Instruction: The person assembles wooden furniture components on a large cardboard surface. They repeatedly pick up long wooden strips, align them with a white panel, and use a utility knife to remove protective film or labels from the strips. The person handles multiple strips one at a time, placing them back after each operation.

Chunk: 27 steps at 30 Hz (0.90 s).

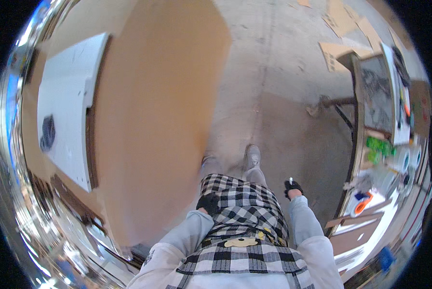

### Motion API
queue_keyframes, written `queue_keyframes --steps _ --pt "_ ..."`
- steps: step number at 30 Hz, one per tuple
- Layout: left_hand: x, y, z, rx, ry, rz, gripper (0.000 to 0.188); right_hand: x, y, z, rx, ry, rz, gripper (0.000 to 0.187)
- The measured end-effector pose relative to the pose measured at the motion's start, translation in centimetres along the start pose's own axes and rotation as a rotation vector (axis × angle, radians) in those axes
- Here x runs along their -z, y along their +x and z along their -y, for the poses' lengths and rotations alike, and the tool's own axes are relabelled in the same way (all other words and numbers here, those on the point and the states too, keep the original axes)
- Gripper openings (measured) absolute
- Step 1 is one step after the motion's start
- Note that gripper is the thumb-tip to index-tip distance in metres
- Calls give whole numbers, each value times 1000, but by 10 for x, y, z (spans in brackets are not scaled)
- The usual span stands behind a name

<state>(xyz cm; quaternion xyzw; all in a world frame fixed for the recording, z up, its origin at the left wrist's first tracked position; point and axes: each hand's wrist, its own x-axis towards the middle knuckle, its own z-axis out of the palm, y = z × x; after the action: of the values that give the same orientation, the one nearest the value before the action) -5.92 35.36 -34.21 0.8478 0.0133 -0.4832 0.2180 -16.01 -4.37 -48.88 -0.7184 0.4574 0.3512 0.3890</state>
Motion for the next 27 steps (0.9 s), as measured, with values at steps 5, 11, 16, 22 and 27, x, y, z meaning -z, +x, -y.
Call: queue_keyframes --steps 5,11,16,22,27 --pt "42 11 -5 -121 -197 -440 29 9 -28 97 -219 -26 29 42" --pt "210 -44 -26 -263 -647 -839 29 -61 -67 234 22 139 155 48" --pt "326 -106 39 -156 -607 -1389 33 -116 -114 383 390 -76 147 33" --pt "451 -123 186 154 -679 -1875 50 -140 -211 534 549 -157 36 32" --pt "462 -12 181 391 -347 -1689 48 -131 -264 580 1073 -41 -55 32"
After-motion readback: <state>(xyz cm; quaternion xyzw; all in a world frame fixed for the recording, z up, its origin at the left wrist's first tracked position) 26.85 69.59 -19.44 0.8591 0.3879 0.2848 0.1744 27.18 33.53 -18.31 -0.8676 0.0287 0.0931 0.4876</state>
